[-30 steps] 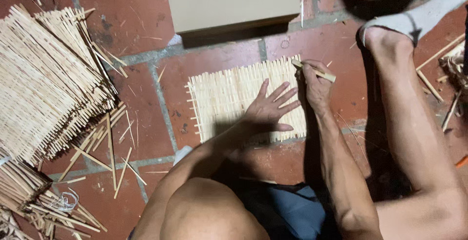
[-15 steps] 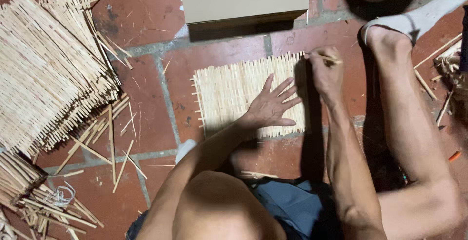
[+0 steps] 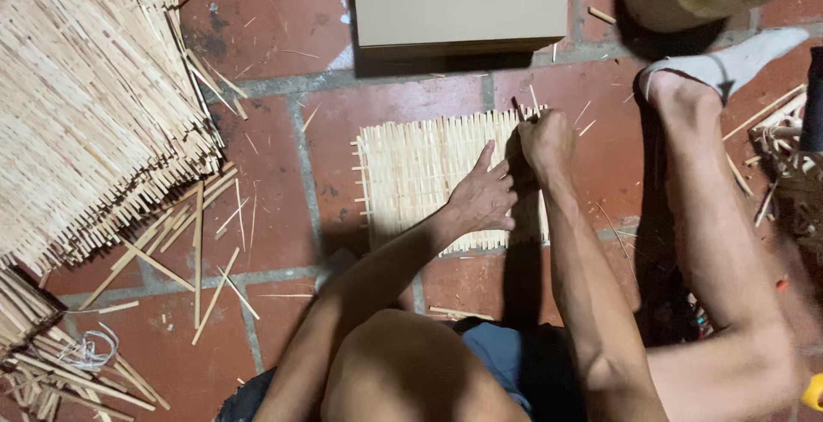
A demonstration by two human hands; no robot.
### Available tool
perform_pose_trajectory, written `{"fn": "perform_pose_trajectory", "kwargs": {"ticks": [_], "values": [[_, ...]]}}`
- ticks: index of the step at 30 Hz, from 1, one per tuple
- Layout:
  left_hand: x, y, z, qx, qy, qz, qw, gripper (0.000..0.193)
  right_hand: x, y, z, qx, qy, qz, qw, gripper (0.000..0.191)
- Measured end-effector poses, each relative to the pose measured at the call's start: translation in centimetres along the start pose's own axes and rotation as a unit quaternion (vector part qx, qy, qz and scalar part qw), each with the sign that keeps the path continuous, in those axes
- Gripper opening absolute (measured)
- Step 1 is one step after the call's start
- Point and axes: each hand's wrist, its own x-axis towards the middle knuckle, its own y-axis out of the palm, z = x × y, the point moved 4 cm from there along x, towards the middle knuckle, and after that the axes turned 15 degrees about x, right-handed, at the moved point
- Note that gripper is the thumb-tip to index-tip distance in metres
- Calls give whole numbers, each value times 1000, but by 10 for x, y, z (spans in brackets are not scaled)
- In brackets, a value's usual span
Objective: The person arranges thin bamboo sticks into a rectangular mat on the floor, applies glue to a cardboard sheet using a roller, and presses the bamboo mat onto the glued surface. The person repeats this process to create multiple finished mats.
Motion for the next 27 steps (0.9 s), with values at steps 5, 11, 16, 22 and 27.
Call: {"fn": "perform_pose_trajectory", "kwargs": {"ticks": [5, 11, 16, 22, 27], "values": [[3, 6, -4, 26, -7, 3, 1000, 67, 17, 0, -12, 92, 114, 45, 988, 21], [9, 11, -7, 48, -27, 19, 998, 87, 30, -6, -37, 299, 305, 125, 896, 17], [10, 7, -5, 56, -31, 3, 998, 88, 19, -17, -36, 408, 236, 139, 871, 8], [4, 3, -7, 25, -20, 31, 999, 81, -4, -16, -7, 175, -17, 42, 984, 28], [-2, -3, -5, 39, -22, 14, 999, 74, 20, -12, 5, 101, 28, -19, 994, 36]]}}
